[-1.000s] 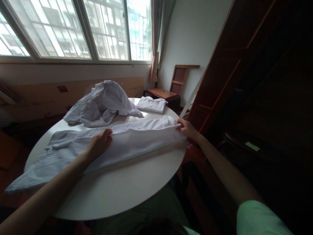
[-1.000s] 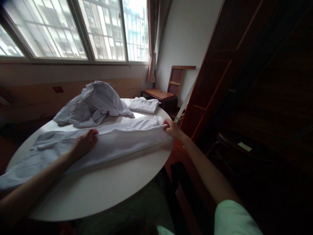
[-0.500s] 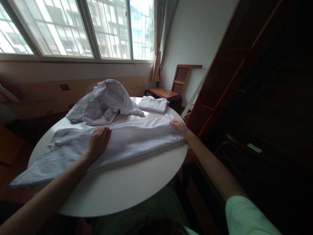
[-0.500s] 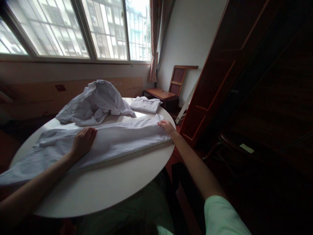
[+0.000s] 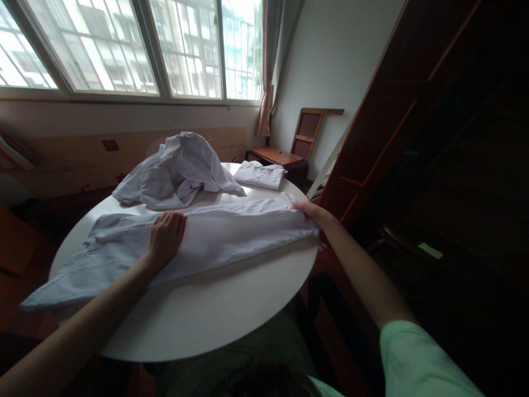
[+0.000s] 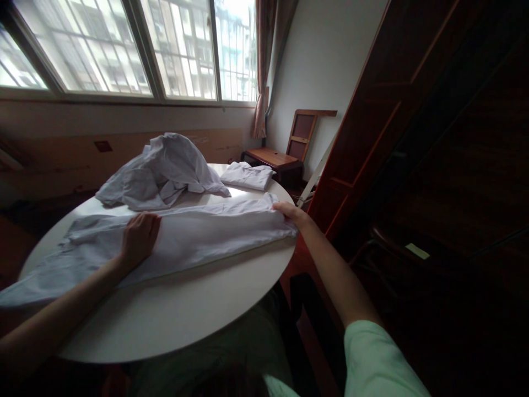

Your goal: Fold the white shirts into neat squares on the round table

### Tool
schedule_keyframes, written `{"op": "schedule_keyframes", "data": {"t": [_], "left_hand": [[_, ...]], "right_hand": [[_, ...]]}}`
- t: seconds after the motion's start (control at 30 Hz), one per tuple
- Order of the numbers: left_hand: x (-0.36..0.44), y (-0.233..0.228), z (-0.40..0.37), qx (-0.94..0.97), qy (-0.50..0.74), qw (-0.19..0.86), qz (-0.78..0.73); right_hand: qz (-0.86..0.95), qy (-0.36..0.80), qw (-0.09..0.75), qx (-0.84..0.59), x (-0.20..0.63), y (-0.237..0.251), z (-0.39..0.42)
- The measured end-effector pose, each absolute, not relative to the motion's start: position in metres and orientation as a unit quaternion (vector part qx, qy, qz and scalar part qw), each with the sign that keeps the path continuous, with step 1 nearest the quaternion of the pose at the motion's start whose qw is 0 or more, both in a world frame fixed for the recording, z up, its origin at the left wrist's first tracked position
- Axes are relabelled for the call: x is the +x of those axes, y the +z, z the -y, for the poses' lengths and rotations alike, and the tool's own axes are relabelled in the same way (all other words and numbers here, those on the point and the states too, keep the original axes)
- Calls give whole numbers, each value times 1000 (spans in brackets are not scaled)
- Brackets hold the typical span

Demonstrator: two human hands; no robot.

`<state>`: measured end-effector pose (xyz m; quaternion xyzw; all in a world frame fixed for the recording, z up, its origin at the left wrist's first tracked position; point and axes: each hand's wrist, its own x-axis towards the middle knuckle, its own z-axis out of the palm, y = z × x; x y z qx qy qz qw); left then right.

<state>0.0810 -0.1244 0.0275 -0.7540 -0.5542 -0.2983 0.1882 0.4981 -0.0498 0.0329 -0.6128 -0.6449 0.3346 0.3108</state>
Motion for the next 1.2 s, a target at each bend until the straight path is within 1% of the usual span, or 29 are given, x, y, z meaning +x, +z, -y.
{"op": "schedule_keyframes", "data": {"t": [0.1, 0.2, 0.27, 0.33, 0.4, 0.43, 0.6, 0.67, 0.8, 1.0, 1.07, 1.2], "left_hand": [[81, 25, 122, -741, -283, 196, 577], [81, 20, 115, -748, -224, 169, 602], [80, 18, 111, -757, -191, 147, 608], [79, 16, 109, -759, -180, 139, 610], [80, 17, 109, -757, -189, 140, 610], [80, 17, 110, -751, -201, 142, 613], [78, 19, 113, -694, -303, 171, 631], [77, 18, 113, -686, -317, 178, 631], [77, 17, 111, -703, -291, 172, 626], [79, 17, 109, -736, -223, 136, 625], [80, 17, 109, -738, -217, 128, 626], [79, 17, 109, -741, -205, 125, 627]], "right_hand": [[639, 330, 302, -626, 498, 29, 49], [644, 294, 358, -609, 500, 25, 53], [640, 318, 373, -592, 506, 25, 59], [650, 360, 346, -573, 513, 30, 67], [677, 369, 322, -550, 520, 37, 74], [688, 358, 326, -540, 522, 40, 76], [674, 316, 453, -490, 516, 49, 74], [659, 325, 465, -493, 510, 46, 68], [639, 342, 458, -515, 501, 31, 58], [628, 315, 485, -521, 502, 19, 61], [618, 333, 488, -518, 502, 22, 64], [543, 433, 500, -518, 503, 31, 65]]}}
